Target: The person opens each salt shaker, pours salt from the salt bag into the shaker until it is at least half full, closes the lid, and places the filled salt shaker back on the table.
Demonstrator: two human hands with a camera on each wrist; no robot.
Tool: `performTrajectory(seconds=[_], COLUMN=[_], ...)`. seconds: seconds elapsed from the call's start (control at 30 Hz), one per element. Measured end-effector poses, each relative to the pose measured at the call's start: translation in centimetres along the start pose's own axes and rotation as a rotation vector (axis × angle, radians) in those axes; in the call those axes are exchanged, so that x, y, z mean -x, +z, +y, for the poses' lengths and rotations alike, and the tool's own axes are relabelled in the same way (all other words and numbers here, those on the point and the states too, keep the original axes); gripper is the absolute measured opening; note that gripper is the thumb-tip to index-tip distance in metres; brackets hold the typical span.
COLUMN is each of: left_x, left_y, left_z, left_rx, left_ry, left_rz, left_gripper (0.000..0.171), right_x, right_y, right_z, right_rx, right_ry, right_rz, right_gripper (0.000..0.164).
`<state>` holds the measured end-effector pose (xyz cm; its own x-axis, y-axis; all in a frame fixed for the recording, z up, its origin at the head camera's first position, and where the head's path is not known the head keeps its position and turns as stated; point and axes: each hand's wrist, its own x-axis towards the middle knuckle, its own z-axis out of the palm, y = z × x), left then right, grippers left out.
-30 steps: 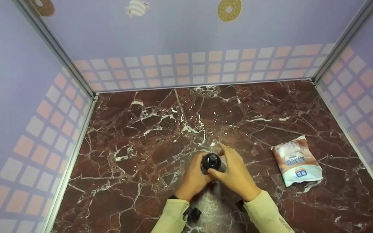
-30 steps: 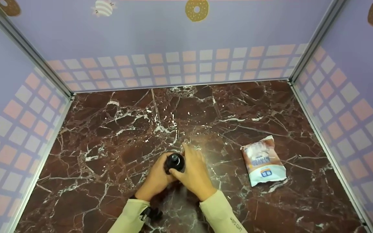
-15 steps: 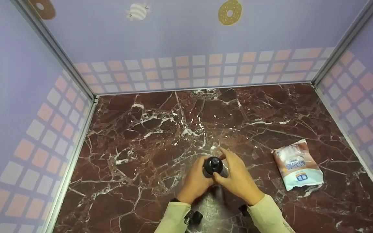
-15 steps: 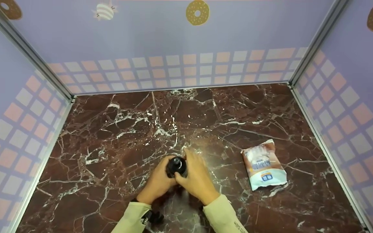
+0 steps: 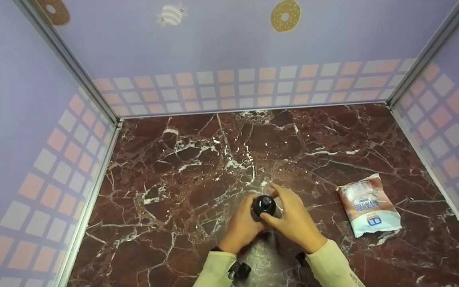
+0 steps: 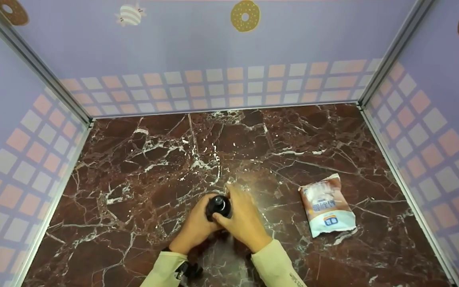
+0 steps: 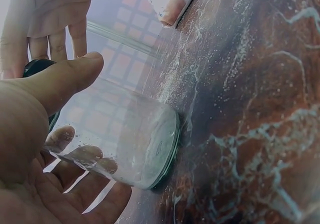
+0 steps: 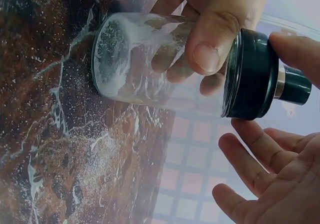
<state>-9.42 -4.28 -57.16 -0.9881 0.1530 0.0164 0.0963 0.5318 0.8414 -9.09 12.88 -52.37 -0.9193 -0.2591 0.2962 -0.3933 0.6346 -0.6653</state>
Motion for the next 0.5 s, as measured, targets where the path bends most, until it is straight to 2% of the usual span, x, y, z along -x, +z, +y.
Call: performTrajectory(seconds=[0.5], left_x=[0.08], left_y=[-0.02], left_z=[-0.12], left_rx=[-0.015], left_ry=[0.034], left_rz=[0.014], left_gripper=[0.075], right_x=[0.21], right_y=[0.49], right_z=[0.4], right_rx=[-0.052], right_ry=[-0.015], right_rz=[-0.029], right_gripper=[0.086])
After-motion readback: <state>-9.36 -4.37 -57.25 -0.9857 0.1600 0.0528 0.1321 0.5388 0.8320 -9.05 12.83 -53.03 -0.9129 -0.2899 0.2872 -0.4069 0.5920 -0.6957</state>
